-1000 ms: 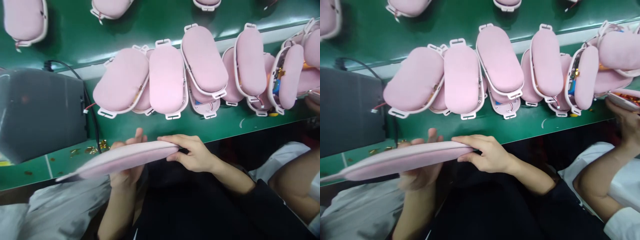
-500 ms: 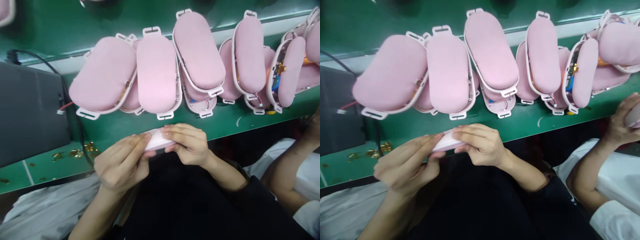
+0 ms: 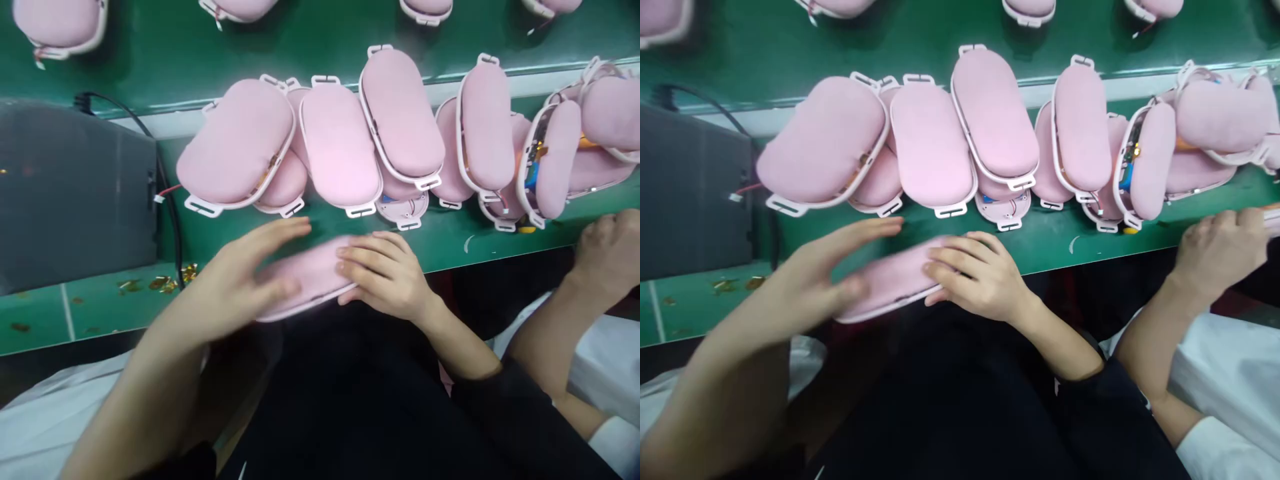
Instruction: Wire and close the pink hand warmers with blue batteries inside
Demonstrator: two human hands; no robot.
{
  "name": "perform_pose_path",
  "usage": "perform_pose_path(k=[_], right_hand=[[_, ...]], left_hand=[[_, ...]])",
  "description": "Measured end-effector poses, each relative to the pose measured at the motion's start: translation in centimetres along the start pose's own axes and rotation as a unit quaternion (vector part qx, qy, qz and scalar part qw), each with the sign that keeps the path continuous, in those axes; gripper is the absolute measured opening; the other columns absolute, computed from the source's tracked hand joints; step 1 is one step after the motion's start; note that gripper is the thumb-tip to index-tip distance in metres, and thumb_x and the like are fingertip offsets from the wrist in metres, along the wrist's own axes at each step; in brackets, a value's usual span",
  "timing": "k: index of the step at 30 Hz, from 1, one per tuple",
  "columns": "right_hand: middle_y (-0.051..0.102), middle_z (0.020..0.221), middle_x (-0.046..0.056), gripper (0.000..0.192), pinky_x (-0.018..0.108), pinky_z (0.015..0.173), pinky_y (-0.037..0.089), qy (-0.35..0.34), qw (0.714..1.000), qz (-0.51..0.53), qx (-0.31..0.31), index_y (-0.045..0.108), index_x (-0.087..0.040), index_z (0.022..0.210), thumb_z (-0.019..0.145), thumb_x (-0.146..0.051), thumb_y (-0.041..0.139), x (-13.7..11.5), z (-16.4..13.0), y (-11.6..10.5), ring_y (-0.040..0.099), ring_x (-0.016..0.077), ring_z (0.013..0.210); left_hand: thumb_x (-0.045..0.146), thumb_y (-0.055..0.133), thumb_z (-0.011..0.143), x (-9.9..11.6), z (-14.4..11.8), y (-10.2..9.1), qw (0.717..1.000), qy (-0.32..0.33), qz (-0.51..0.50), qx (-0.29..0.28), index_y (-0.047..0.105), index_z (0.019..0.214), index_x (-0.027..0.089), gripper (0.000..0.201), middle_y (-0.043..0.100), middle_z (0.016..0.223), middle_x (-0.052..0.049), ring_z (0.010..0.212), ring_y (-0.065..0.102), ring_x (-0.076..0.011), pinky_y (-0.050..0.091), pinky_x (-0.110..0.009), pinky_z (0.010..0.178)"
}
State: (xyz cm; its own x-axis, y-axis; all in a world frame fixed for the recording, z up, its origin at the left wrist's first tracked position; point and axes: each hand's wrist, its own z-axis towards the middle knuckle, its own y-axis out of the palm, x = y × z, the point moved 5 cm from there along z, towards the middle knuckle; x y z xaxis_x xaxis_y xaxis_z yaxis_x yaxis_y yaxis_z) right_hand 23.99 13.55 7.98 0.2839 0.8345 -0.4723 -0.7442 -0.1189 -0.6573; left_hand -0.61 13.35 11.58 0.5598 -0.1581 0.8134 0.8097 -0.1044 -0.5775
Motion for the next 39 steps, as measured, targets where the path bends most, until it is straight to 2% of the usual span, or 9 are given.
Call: perform_pose_path(k=[2,5,13,21,23,26,30,33,39], right_hand=[[0.085,0.125,0.009,0.035,0.043,0.112,0.06,0.038,0.999,0.036,0.002,0.077,-0.023,0.131,0.103,-0.045,0.08,0.3,0.0,0.2,0.08,0.0238,0.12],[0.085,0.125,0.01,0.029,0.041,0.104,0.065,0.052,0.996,0.068,0.01,0.076,-0.019,0.129,0.106,-0.038,0.077,0.2,0.6,0.6,0.079,0.0233,0.121],[0.086,0.107,0.009,0.018,0.037,0.085,0.067,0.035,0.992,0.086,0.087,0.079,-0.017,0.114,0.097,-0.015,0.083,-0.7,1.5,0.6,0.08,0.0218,0.098],[0.086,0.12,0.007,0.022,0.044,0.096,0.064,-0.031,0.994,-0.065,-0.078,0.076,-0.018,0.128,0.108,-0.015,0.067,-3.7,3.5,-0.5,0.082,0.0245,0.113],[0.087,0.115,0.006,0.024,0.041,0.091,0.065,-0.053,0.993,-0.085,-0.062,0.075,-0.018,0.127,0.107,-0.01,0.065,-4.9,4.7,-2.2,0.083,0.0229,0.108],[0.087,0.112,0.006,0.028,0.035,0.09,0.066,-0.065,0.988,-0.141,0.011,0.074,-0.02,0.131,0.105,-0.012,0.071,-5.3,7.4,-6.3,0.084,0.0211,0.103],[0.086,0.094,0.009,0.03,0.035,0.072,0.059,0.075,0.913,-0.387,0.102,0.08,-0.019,0.128,0.109,-0.04,0.069,-1.0,15.3,-11.2,0.08,0.0238,0.079],[0.083,0.107,0.02,0.049,0.042,0.084,0.058,0.309,0.83,-0.458,-0.076,0.078,-0.011,0.13,0.117,-0.048,0.047,6.6,22.8,-10.5,0.079,0.0323,0.101],[0.073,0.134,0.011,0.039,0.045,0.102,0.065,0.28,0.858,-0.4,-0.159,0.07,-0.015,0.135,0.109,-0.043,0.073,13.3,31.9,-4.2,0.074,0.0234,0.115]], left_hand=[[0.069,0.088,0.085,1.2,-2.3,0.8,0.991,0.086,0.1,-0.026,0.077,0.145,0.027,0.074,0.084,0.135,-0.013,0.119,0.083,-0.0393,0.069,-0.05,0.104],[0.035,0.086,0.097,1.7,-4.9,1.6,0.971,0.165,0.174,0.022,0.074,0.147,0.027,0.052,0.087,0.126,-0.009,0.109,0.086,-0.0323,0.071,-0.044,0.102],[0.012,0.087,0.091,1.1,-5.8,3.1,0.949,0.22,0.144,0.174,0.079,0.128,0.021,0.038,0.09,0.107,-0.009,0.096,0.088,-0.0299,0.074,-0.043,0.09],[0.019,0.081,0.101,2.4,-6.1,3.4,0.93,0.274,0.188,0.157,0.077,0.12,0.014,0.02,0.089,0.109,-0.01,0.102,0.087,-0.0267,0.071,-0.038,0.098],[0.024,0.078,0.103,2.5,-6.1,2.7,0.915,0.285,0.204,0.2,0.076,0.124,0.015,0.022,0.089,0.109,-0.01,0.117,0.084,-0.0302,0.069,-0.043,0.104],[0.023,0.08,0.101,1.3,-7.0,0.2,0.874,0.281,0.184,0.351,0.065,0.15,0.017,0.052,0.085,0.126,-0.016,0.141,0.071,-0.0352,0.063,-0.052,0.112],[0.011,0.076,0.099,-3.0,-7.5,-1.8,0.862,0.191,0.163,0.441,0.048,0.167,0.018,0.074,0.078,0.137,-0.019,0.141,0.068,-0.0325,0.058,-0.049,0.113],[0.009,0.075,0.099,-5.4,-6.5,-1.3,0.878,0.156,0.184,0.413,0.056,0.159,0.016,0.063,0.08,0.127,-0.017,0.13,0.071,-0.0323,0.059,-0.045,0.108],[0.003,0.075,0.097,-5.8,-5.9,-0.6,0.876,0.208,0.221,0.374,0.061,0.157,0.013,0.062,0.082,0.112,-0.013,0.115,0.072,-0.0321,0.057,-0.04,0.101]])
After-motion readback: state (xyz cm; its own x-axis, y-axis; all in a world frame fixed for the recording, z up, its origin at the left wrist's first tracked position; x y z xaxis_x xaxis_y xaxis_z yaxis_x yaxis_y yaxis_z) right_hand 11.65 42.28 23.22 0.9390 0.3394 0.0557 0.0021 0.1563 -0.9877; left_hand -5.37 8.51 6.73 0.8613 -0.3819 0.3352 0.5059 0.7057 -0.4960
